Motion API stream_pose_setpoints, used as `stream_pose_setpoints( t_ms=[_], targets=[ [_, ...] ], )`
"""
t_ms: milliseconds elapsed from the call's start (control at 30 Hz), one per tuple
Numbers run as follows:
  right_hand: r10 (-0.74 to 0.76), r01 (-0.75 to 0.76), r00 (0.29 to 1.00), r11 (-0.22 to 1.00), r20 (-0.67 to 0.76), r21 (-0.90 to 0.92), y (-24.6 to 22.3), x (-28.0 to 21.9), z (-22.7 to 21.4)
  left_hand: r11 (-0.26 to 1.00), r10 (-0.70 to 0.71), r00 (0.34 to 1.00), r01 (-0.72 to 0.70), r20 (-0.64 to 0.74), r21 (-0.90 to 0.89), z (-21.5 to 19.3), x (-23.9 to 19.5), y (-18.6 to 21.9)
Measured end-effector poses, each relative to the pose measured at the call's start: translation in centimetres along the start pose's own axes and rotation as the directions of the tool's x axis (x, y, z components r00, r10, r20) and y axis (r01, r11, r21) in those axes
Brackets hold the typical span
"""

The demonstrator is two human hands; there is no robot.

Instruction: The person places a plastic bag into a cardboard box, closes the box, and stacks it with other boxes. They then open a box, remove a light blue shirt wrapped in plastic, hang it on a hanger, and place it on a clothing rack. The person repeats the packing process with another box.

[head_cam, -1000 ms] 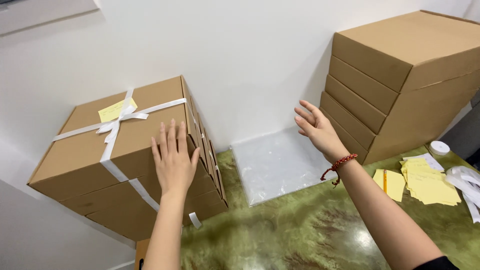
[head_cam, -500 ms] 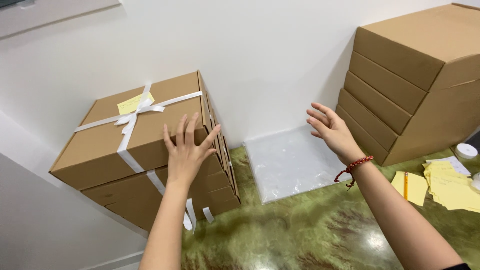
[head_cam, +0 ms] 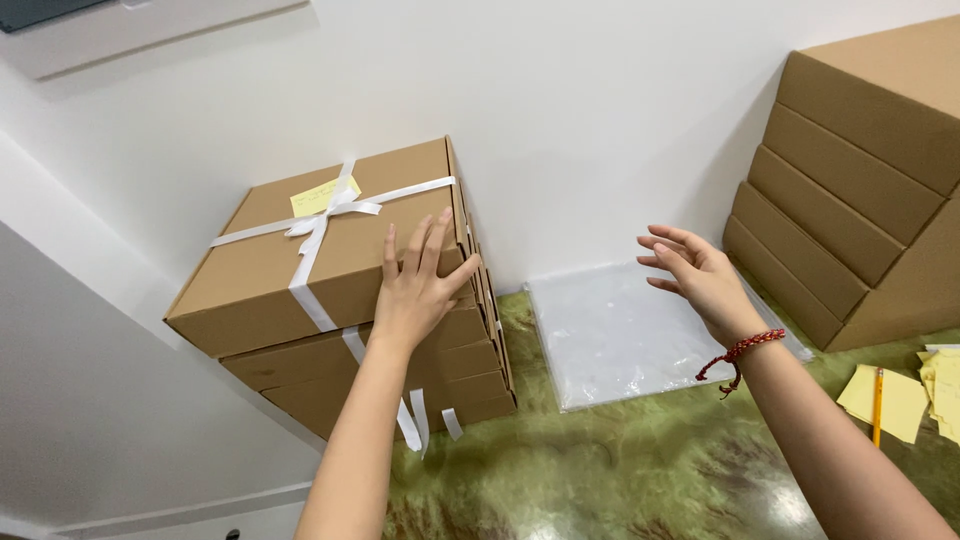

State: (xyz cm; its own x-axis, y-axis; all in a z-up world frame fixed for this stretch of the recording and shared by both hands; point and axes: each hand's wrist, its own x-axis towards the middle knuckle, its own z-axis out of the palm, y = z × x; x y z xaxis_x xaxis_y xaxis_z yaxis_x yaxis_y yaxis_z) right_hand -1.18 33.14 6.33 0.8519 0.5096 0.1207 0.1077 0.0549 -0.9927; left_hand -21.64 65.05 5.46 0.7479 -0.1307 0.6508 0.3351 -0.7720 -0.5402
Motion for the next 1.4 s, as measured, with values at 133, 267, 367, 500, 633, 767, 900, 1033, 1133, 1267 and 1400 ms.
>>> stream_pose_setpoints(
  t_ms=[133, 267, 367, 500, 633, 767, 900, 1033, 1133, 1267, 1400],
  targets=[
    [0.061, -0.064, 0.997, 0.996, 0.056, 0.06, -0.6, -1.7, 1.7, 1.0, -0.021, 0.991, 0.019, -0.132, -0.018, 2.6, -0.5, 0.7],
    [0.187, -0.242, 0.94, 0.955, 0.284, 0.172, -1.2, -3.7, 4.6, 0.996, -0.061, 0.993, 0.054, -0.098, -0.075, 0.1, 0.1, 1.4],
    [0.245, -0.393, 0.84, 0.889, 0.484, 0.233, -1.4, -5.3, 7.5, 0.991, -0.048, 0.993, 0.033, -0.11, -0.129, -2.2, 0.6, 3.2],
    [0.206, -0.478, 0.779, 0.805, 0.592, 0.35, -2.2, -5.6, 11.0, 0.99, 0.017, 0.971, -0.05, -0.24, -0.132, -6.8, -0.1, 7.4],
    [0.252, -0.499, 0.812, 0.769, 0.527, 0.4, -4.2, -5.7, 11.5, 0.986, -0.002, 0.946, -0.053, -0.324, -0.158, -7.2, -2.9, 11.9],
    [0.333, -0.514, 0.808, 0.802, 0.486, 0.304, -1.8, -4.6, 10.7, 0.982, -0.011, 0.938, -0.056, -0.347, -0.182, -8.8, -4.1, 14.5],
    [0.36, -0.499, 0.846, 0.794, 0.393, 0.347, 1.0, -5.2, 8.8, 0.875, -0.085, 0.966, -0.045, -0.245, -0.482, -15.1, -2.8, 15.0],
    [0.369, -0.453, 0.887, 0.809, 0.276, 0.375, 8.6, -3.8, -0.2, 0.752, -0.179, 0.971, 0.032, -0.156, -0.659, -18.9, -1.8, 13.1],
    [0.448, -0.472, 0.881, 0.808, 0.151, 0.354, 12.5, -6.4, -9.2, 0.735, -0.291, 0.947, 0.128, -0.139, -0.666, -23.3, -0.9, 10.2],
    [0.561, -0.514, 0.826, 0.79, -0.056, 0.333, 19.3, -10.9, -22.1, 0.542, -0.404, 0.914, 0.269, 0.034, -0.796, -26.0, 0.6, 10.2],
    [0.611, -0.522, 0.784, 0.745, -0.109, 0.415, 25.4, -17.1, -31.9, 0.232, -0.315, 0.895, 0.394, 0.315, -0.889, -21.9, 1.4, 14.8]
  ],
)
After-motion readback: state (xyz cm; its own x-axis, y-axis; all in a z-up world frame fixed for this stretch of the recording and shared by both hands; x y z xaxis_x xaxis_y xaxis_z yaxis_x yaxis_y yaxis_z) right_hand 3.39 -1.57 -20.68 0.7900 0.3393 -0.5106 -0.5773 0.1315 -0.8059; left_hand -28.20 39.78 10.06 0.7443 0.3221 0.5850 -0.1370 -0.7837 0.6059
